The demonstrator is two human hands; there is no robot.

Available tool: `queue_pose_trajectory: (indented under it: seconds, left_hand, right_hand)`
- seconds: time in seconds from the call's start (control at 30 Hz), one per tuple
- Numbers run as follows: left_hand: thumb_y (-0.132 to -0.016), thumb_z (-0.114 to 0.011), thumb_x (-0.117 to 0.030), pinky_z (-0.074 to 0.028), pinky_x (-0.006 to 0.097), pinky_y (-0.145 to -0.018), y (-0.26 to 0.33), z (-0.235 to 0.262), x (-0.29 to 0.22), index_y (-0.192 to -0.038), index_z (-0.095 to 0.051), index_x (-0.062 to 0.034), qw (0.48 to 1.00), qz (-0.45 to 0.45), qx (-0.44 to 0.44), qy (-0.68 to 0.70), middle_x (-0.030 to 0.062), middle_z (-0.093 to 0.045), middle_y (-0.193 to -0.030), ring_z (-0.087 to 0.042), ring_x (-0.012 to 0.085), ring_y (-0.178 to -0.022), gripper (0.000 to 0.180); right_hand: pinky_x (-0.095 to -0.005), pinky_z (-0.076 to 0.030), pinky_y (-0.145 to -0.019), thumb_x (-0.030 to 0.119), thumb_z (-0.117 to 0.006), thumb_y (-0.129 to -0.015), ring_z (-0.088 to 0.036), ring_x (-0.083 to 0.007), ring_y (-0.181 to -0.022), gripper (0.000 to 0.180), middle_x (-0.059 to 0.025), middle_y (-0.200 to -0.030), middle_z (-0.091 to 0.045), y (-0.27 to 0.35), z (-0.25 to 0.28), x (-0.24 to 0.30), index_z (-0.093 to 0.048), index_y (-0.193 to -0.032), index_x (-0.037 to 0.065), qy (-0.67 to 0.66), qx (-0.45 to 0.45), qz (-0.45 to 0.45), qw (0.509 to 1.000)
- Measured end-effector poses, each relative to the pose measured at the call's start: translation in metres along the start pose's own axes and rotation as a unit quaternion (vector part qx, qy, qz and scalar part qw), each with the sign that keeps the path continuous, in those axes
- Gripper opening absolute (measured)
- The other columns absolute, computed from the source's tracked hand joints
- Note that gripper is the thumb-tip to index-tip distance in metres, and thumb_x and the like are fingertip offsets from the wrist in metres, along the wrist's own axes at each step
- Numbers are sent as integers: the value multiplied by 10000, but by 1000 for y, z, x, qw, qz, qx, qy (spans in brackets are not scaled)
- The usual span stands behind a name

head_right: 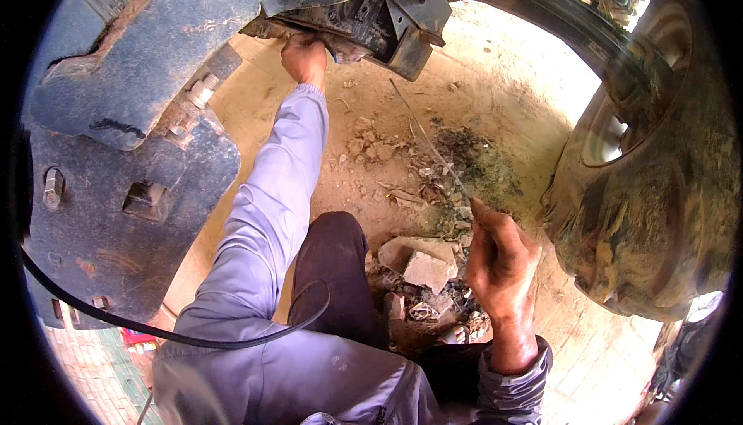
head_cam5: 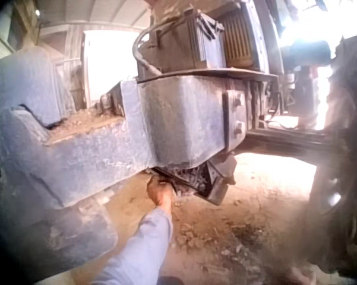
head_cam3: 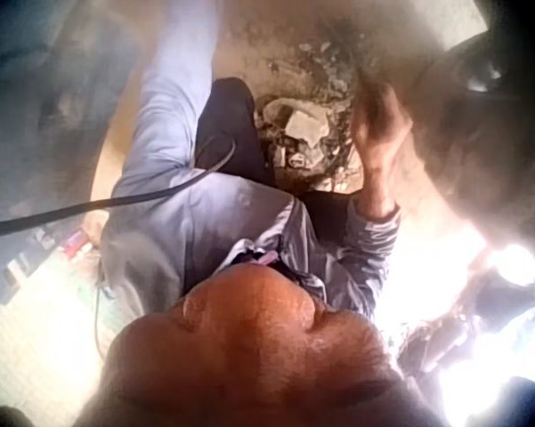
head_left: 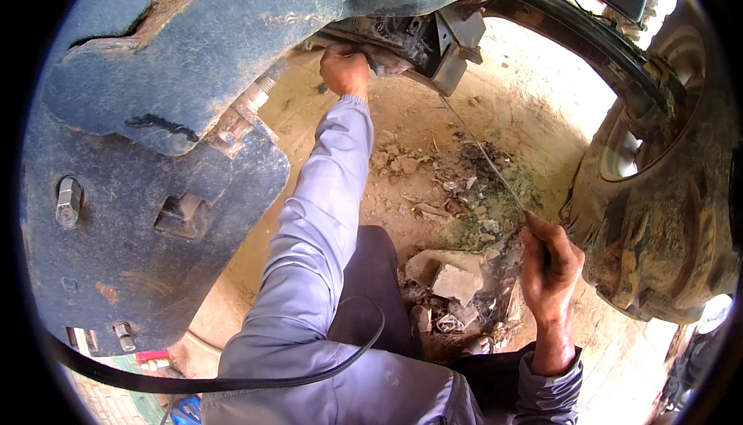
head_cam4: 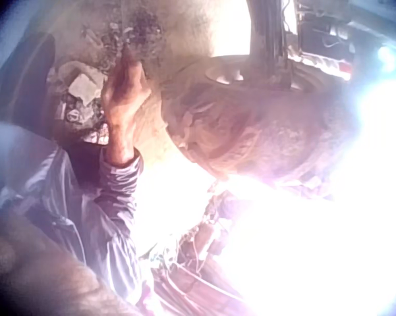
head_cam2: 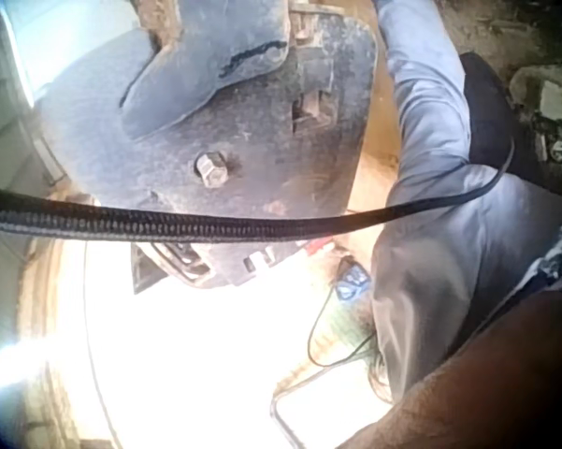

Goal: The person works on the undercarriage and front grill of a tractor, using a tool to adjust or fasten components and then handling the front grill pieces by hand.

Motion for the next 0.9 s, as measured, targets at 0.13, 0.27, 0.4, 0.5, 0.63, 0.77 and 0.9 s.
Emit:
queue_pose_trajectory:
  seconds: [0.13,0.27,0.4,0.5,0.63,0.77,0.9]
  left_hand:
    - [-720,-648,-52,-533,422,-704,12,-1,-16,-784,-723,-44,998,-27,0,58,156,-725,-802,-697,353,-754,99]
    - [-732,-641,-45,-530,429,-719,18,6,-18,-823,-726,-26,995,-73,31,68,177,-720,-818,-689,367,-769,126]
    - [-740,-641,-46,-523,425,-754,14,2,3,-866,-727,-1,987,-134,49,71,216,-714,-895,-685,373,-843,160]
    - [-788,-673,-132,-525,361,-761,18,3,5,-970,-737,-6,986,-139,72,49,217,-717,-909,-699,343,-856,230]
    - [-794,-697,-97,-528,355,-762,7,0,10,-969,-732,26,988,-55,130,55,194,-733,-928,-705,281,-844,217]
    - [-800,-700,-46,-537,325,-770,-1,-1,11,-978,-733,42,976,41,185,107,144,-746,-960,-696,196,-854,200]
    - [-817,-690,-21,-544,291,-780,8,3,7,-1034,-714,63,944,102,233,210,131,-737,-980,-689,180,-861,234]
  right_hand:
    - [-286,-492,-574,-103,-619,-837,-621,-209,-591,267,-139,-732,-646,-8,-3,2,-680,-1067,19,9,8,22,1000]
    - [-332,-488,-540,-88,-615,-793,-597,-265,-564,348,-102,-700,-588,-42,-18,33,-676,-1105,55,40,64,86,993]
    - [-416,-482,-520,-15,-617,-778,-598,-323,-576,350,-94,-706,-573,-87,-48,46,-644,-1110,92,72,85,194,975]
    - [-457,-483,-527,47,-613,-809,-620,-341,-601,280,-108,-747,-608,-115,-70,45,-623,-1081,114,123,94,222,963]
    - [-487,-519,-601,73,-601,-822,-661,-366,-689,230,-131,-745,-643,-135,-91,49,-613,-1046,122,169,131,184,959]
    - [-497,-529,-611,75,-596,-822,-666,-372,-688,194,-138,-761,-662,-148,-101,41,-618,-1010,117,191,120,159,961]
    - [-490,-532,-597,84,-596,-818,-669,-372,-685,187,-131,-759,-659,-152,-101,44,-617,-1000,119,224,117,169,953]
Point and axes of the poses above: each hand's wrist, its own y-axis away from the middle knuckle, its own z-axis out of the back of the hand, x = y × z, the point moved 3 cm from there along -y, towards the middle knuckle
